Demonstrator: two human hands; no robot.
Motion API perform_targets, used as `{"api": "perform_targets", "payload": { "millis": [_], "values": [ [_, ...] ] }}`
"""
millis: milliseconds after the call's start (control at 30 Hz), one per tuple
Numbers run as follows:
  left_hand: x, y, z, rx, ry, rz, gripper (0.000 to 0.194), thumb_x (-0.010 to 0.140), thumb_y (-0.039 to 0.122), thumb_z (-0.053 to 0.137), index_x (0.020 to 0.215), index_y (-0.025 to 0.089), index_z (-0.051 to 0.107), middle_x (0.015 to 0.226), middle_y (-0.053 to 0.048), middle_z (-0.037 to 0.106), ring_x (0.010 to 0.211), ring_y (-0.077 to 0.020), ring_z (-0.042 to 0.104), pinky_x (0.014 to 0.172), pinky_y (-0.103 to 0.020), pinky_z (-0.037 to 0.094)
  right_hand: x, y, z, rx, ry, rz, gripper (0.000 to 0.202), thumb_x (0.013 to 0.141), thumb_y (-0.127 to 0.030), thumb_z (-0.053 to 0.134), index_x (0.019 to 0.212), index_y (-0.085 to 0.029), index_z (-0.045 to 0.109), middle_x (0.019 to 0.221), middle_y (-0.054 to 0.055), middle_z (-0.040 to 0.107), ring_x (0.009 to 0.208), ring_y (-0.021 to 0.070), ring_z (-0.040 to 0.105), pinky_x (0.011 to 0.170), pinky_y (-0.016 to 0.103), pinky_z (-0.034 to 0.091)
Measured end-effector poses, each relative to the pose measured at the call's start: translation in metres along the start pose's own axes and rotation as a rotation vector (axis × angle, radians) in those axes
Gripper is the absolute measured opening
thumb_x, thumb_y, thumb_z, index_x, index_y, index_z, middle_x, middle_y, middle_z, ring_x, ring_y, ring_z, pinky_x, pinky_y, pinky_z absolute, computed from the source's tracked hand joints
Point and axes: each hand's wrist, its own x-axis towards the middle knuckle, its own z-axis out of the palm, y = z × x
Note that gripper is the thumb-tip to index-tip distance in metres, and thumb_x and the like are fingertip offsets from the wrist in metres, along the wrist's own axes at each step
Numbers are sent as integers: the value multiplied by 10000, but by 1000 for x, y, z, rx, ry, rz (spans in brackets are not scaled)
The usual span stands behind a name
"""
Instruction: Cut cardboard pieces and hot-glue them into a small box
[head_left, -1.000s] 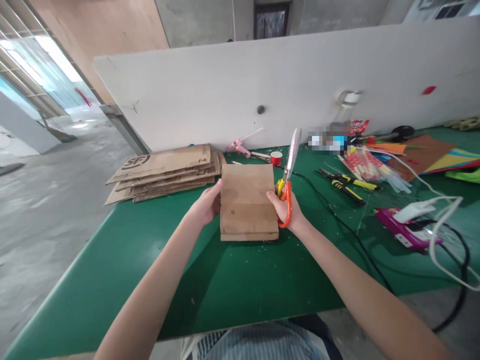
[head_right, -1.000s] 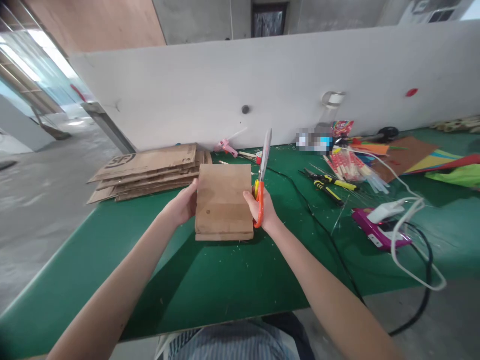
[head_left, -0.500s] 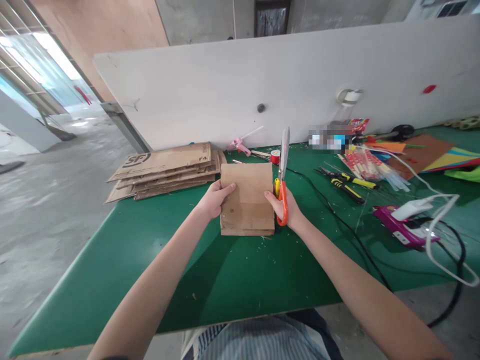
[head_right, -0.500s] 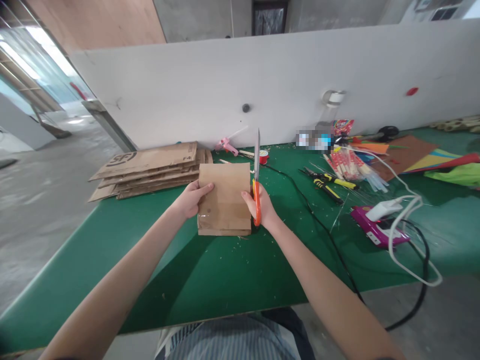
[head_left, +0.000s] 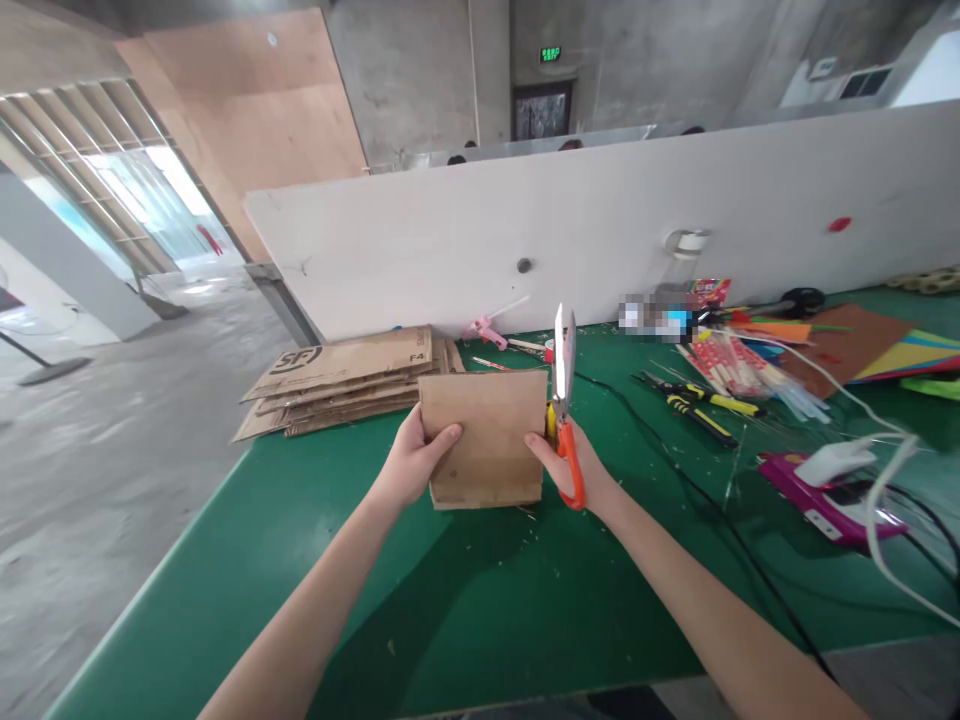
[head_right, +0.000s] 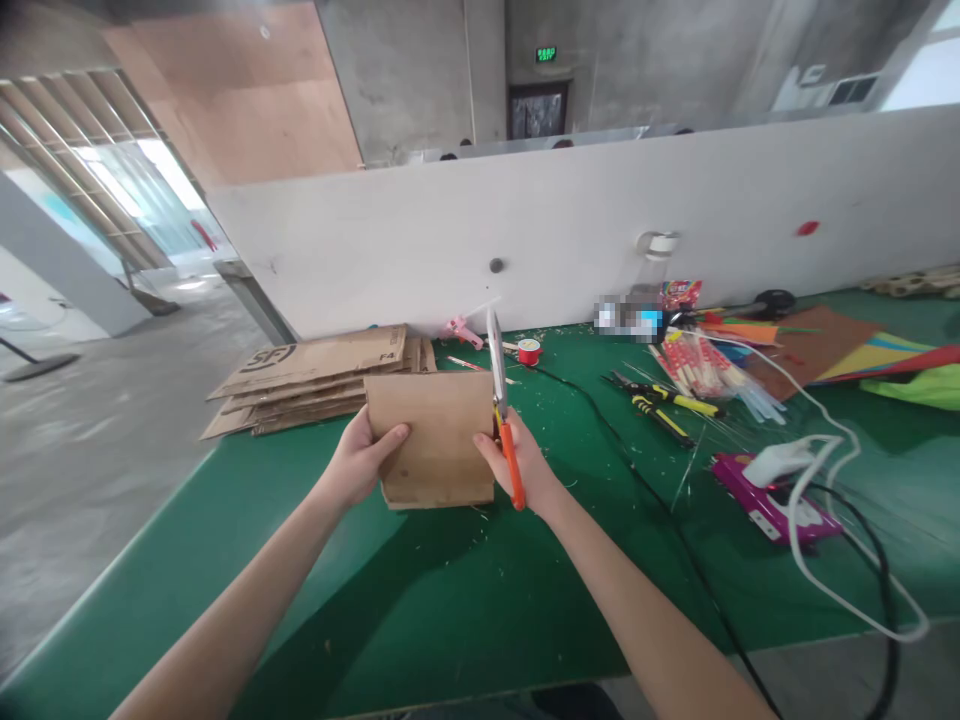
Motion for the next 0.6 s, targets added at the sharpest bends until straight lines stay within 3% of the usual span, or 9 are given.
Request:
{"api": "perform_targets", "payload": {
  "millis": [267, 433, 533, 600],
  "values": [
    [-5, -3, 2, -44, 16, -5, 572, 761, 355, 729, 1250, 190, 483, 1227, -104, 634, 1121, -260, 602, 957, -393, 490, -1, 0, 2, 14, -18, -27, 167, 820, -362, 548, 868, -218, 477, 734, -1, 511, 670, 189, 513, 679, 361, 474],
    [-3, 1, 11, -121, 49, -64, 486, 738, 350, 748, 1143, 183, 538, 1165, -95, 670, 1073, -255, 631, 949, -404, 499, 3, 6, 4, -23, 10, -22, 220, 811, -419, 553, 786, -229, 446, 695, -8, 501, 625, 179, 496, 634, 351, 468],
    [11, 7, 10, -183, 100, -182, 420, 687, 310, 782, 1034, 175, 589, 1048, -93, 715, 946, -249, 676, 869, -404, 544, 10, 3, -10, -135, -31, 31, 254, 795, -457, 565, 764, -228, 459, 705, 6, 545, 650, 194, 538, 643, 356, 464],
    [28, 14, 1, -191, 165, -253, 328, 662, 268, 789, 925, 167, 623, 936, -91, 733, 851, -240, 690, 802, -393, 569, 16, -2, -31, -210, -127, 88, 270, 800, -483, 570, 792, -226, 486, 729, 18, 587, 672, 202, 570, 655, 353, 462]
  ]
}}
